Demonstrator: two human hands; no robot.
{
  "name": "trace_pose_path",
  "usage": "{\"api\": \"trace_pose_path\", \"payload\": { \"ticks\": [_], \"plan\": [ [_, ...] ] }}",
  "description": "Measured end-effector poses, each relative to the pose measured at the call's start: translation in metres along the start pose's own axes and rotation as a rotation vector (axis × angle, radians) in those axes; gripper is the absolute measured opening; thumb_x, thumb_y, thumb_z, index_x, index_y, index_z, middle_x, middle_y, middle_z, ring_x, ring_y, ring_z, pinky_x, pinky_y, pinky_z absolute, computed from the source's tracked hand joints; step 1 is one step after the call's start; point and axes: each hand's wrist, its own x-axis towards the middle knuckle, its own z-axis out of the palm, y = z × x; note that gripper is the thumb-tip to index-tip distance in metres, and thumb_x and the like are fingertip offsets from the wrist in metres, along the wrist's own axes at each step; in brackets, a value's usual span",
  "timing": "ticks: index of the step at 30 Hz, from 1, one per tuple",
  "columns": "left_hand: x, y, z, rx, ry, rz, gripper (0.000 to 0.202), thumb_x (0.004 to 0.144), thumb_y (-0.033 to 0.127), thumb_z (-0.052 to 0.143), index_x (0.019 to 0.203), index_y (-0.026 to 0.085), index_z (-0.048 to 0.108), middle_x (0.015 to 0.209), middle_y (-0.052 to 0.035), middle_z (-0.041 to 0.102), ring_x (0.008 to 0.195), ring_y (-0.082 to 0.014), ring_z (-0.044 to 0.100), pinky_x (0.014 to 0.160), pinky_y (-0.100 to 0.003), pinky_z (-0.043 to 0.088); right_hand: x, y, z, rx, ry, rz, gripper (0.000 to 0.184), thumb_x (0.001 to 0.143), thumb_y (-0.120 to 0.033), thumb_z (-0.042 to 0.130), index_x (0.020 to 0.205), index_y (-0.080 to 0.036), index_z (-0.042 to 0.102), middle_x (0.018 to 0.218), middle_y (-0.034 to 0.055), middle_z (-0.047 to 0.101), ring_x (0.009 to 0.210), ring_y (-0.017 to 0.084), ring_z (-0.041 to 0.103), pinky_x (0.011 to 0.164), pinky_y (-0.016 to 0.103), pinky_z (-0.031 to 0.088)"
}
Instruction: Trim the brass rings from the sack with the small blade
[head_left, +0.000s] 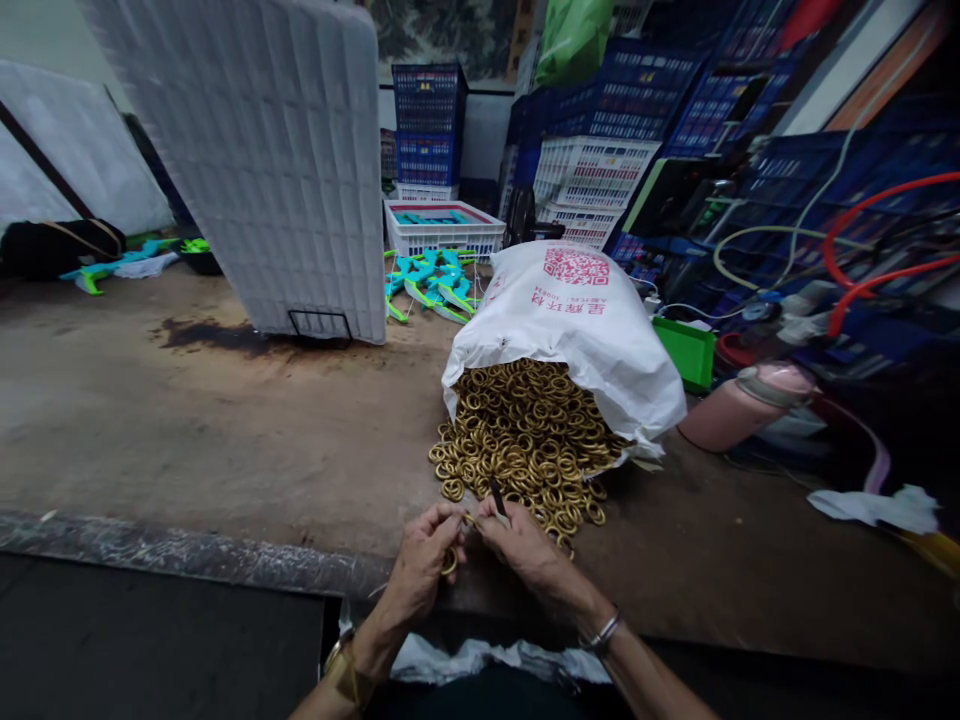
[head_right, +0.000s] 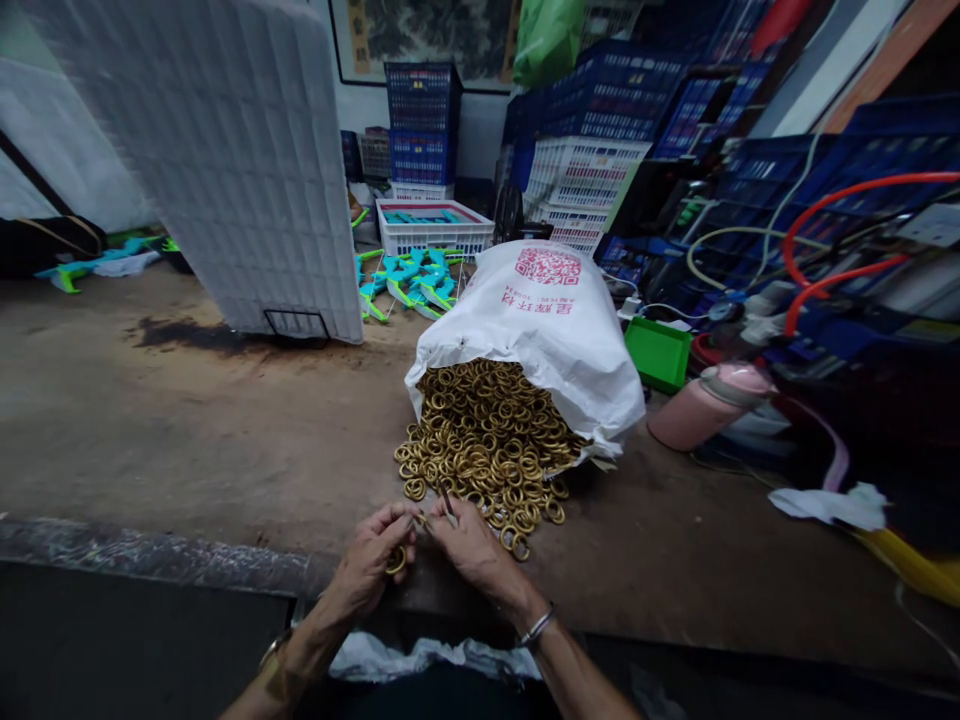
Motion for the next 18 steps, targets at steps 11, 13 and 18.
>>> {"api": "trace_pose_path", "payload": {
  "ticks": [11, 13, 18],
  "plan": [
    [-0.005, -0.003, -0.002, 0.238, 0.071, 0.139, 0.029, 0.071, 0.043, 0.058, 0.065, 0.016, 0.049, 0.044, 0.0066, 0.047, 0.033, -0.0041, 0.035, 0.034, -0.015, 0.027, 0.000, 0.000, 0.013, 0.147, 0.021, 0.122, 0.029, 0.080, -0.045, 0.038, 0.066, -0.020, 0.041, 0.046, -0.0087, 0.039, 0.037, 0.005, 0.025, 0.038, 0.018, 0.021],
    [-0.006, -0.002, -0.001, 0.273, 0.078, 0.162, 0.029, 0.071, 0.042, 0.059, 0.063, 0.016, 0.050, 0.044, 0.0063, 0.046, 0.034, -0.0044, 0.035, 0.035, -0.015, 0.027, 0.000, 0.001, 0.014, 0.157, 0.022, 0.124, 0.031, 0.080, -0.046, 0.038, 0.065, -0.020, 0.041, 0.046, -0.0086, 0.039, 0.036, 0.005, 0.025, 0.037, 0.019, 0.020],
    [-0.008, 0.000, 0.001, 0.227, -0.001, 0.086, 0.030, 0.072, 0.046, 0.056, 0.067, 0.017, 0.049, 0.042, 0.0074, 0.045, 0.031, -0.0041, 0.032, 0.033, -0.015, 0.024, 0.001, -0.005, 0.010, 0.014, 0.094, 0.009, 0.027, 0.080, -0.037, 0.041, 0.061, -0.018, 0.045, 0.050, -0.0060, 0.042, 0.045, 0.007, 0.035, 0.045, 0.019, 0.029]
  ]
}}
